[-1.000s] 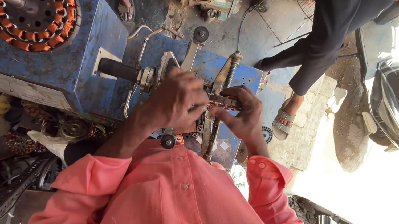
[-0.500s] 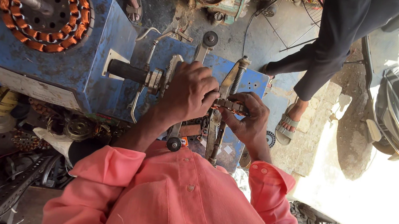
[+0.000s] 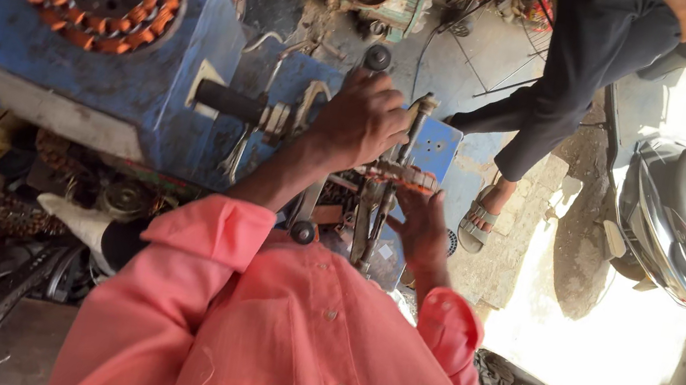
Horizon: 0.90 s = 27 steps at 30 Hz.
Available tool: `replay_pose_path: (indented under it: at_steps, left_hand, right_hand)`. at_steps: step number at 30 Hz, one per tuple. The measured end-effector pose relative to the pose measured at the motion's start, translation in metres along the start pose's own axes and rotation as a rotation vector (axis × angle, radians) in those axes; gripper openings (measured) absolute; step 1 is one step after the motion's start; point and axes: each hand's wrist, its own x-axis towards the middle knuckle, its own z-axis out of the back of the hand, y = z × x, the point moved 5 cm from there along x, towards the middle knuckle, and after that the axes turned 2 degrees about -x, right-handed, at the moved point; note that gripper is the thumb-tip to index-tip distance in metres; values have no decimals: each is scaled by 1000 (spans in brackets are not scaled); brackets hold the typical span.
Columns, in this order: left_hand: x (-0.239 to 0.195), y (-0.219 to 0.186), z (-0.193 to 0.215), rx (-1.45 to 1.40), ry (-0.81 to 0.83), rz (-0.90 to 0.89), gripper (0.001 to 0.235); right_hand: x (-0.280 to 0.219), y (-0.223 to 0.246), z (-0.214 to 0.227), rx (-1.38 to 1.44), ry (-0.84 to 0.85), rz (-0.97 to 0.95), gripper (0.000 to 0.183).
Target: The person winds copper wire around the core of a fan motor using a manual winding machine, threading the wire through the slots and securing the ends.
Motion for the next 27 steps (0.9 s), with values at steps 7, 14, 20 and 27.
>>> replay_pose_path:
  at_steps: [7,14,20,27]
  left_hand:
    - [-28,-7,21,-60,-169,132,34]
    - [-101,5,47,106,-19,289,39]
    - [-106,22,33,41,3,224,29]
    - [-108,26,33,25,28,222,30]
  right_hand:
    - [3,32,-30,-207,180,37,100]
    - [1,31,-35,-156,163,89,96]
    - [-1,30,-48,-113,101,126,93]
    - [3,26,-63,-88,99,104,97]
